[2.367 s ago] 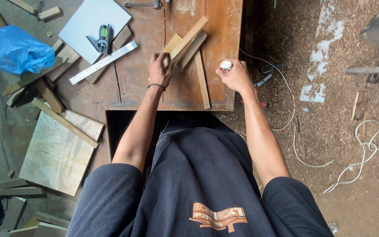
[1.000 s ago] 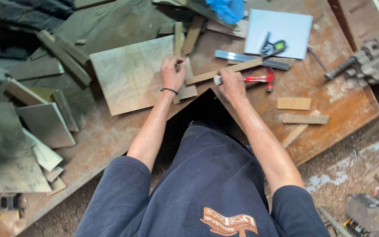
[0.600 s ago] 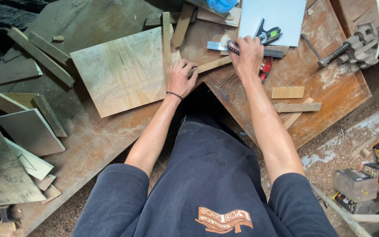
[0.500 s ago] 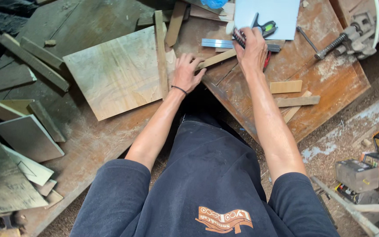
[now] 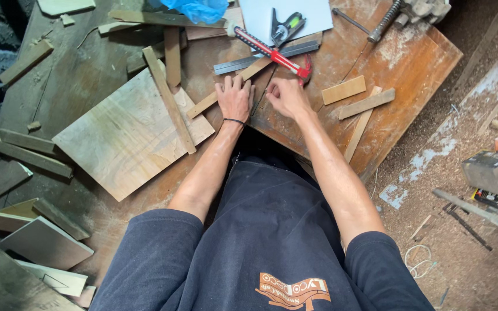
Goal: The person assembles a small wooden frame by placing nails into pre-drilled holes and hammering them in. They use a hammer to secure the nails and adjust the frame pieces on a workbench. The person also uses a clamp to hold the frame steady during assembly.
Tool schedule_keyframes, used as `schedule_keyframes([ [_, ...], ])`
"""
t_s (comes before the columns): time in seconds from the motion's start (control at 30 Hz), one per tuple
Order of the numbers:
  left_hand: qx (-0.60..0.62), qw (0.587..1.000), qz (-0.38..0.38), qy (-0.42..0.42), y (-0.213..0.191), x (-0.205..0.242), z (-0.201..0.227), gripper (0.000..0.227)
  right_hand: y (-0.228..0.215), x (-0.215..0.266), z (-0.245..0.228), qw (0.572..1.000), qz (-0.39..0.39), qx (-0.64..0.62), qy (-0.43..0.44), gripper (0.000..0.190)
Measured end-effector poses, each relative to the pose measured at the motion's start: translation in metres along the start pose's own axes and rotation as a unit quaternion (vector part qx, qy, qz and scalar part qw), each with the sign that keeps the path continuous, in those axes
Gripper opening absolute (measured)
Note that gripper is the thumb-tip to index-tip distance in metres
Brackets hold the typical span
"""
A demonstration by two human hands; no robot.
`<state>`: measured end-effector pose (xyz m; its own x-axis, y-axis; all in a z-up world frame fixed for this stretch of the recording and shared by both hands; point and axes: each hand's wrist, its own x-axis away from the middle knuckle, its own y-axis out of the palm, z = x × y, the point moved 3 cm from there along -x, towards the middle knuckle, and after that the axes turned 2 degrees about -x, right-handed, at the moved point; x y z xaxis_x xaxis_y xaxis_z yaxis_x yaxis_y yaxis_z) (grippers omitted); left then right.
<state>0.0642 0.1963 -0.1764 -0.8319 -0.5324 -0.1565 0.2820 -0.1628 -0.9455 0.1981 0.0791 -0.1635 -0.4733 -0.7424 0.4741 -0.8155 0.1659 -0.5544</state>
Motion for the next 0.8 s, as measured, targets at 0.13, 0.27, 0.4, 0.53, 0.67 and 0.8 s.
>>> schedule_keyframes([
  [0.13, -0.001, 1.000, -0.001, 0.010, 0.003, 0.004, 0.002, 0.009, 0.017, 0.014, 0.015, 0.999, -0.017, -0.016, 0.027, 0.014],
  [0.27, -0.023, 0.999, -0.008, 0.037, 0.006, 0.006, 0.006, 0.008, 0.028, 0.019, 0.029, 0.999, 0.009, -0.034, 0.024, 0.014],
  [0.4, -0.046, 0.997, -0.024, 0.056, 0.007, 0.004, 0.004, 0.010, 0.030, 0.015, 0.031, 0.997, 0.050, -0.063, 0.017, 0.014],
  [0.53, -0.009, 0.996, -0.032, 0.089, -0.002, 0.010, 0.006, 0.016, 0.019, 0.019, 0.014, 0.985, 0.136, -0.042, -0.094, 0.030],
  [0.67, 0.054, 0.996, -0.014, 0.075, -0.025, 0.012, 0.010, 0.016, 0.004, 0.025, -0.018, 0.975, 0.127, -0.009, -0.180, 0.026],
  [0.8, 0.080, 0.995, 0.004, 0.052, -0.056, 0.009, 0.005, 0.013, -0.005, 0.020, -0.051, 0.983, 0.063, 0.050, -0.166, 0.012],
])
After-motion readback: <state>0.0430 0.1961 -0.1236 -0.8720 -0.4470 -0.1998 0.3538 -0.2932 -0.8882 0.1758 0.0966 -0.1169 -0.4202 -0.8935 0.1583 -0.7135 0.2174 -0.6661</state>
